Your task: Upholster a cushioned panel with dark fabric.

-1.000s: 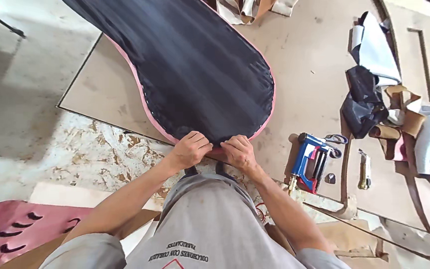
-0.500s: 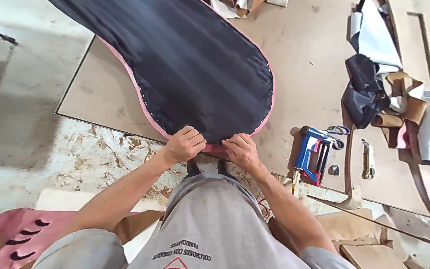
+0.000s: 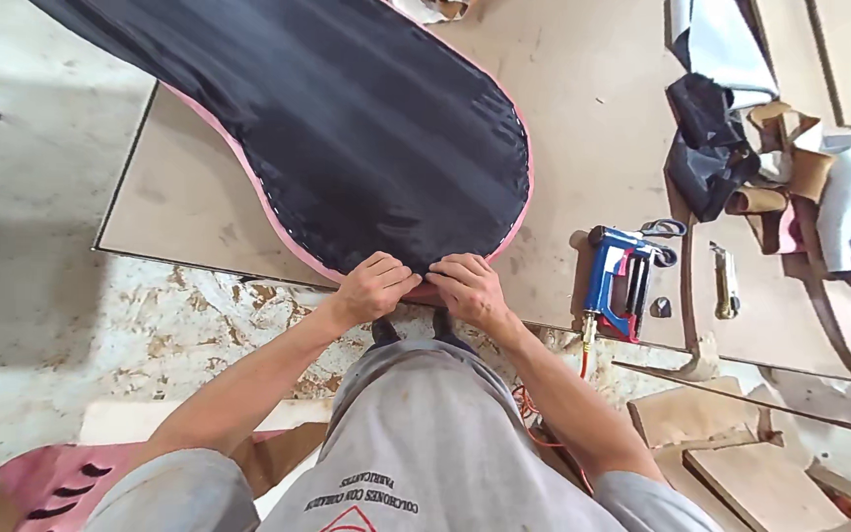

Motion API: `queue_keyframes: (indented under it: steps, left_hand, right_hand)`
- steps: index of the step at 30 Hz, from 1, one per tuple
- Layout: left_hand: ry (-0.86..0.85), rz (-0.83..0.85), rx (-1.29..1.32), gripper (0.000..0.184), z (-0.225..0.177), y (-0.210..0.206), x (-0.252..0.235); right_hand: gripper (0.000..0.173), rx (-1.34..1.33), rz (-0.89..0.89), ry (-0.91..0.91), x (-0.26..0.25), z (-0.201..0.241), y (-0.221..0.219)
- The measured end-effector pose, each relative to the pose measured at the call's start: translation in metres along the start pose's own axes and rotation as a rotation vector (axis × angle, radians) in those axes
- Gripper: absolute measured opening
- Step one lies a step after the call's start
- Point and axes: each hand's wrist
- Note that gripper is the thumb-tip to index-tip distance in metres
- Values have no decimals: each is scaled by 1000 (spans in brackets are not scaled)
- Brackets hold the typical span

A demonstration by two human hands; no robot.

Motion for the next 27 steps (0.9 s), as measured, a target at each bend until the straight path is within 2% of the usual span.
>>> queue_keyframes:
  steps: [4,17,23,27]
  left_hand:
    - [-15,33,54,23,6,0,3]
    - [-16,73,134,16,10,1,0]
    - [13,152,168,18,10,2,1]
    - [-17,283,160,18,15,11,-5]
  right_hand:
    - [17,-35,-62,9,3,4,-8]
    - [20,-87,-40,155,6,-2,-10]
    - [21,-80,68,211,1,0,-2]
    - [23,16,129,157,0,11,4]
Point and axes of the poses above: each hand's wrist, its own x-axis away from the middle knuckle, its own y-axis out of the back of the hand, z = x × y, and after that the axes turned 15 degrees about x, right-handed
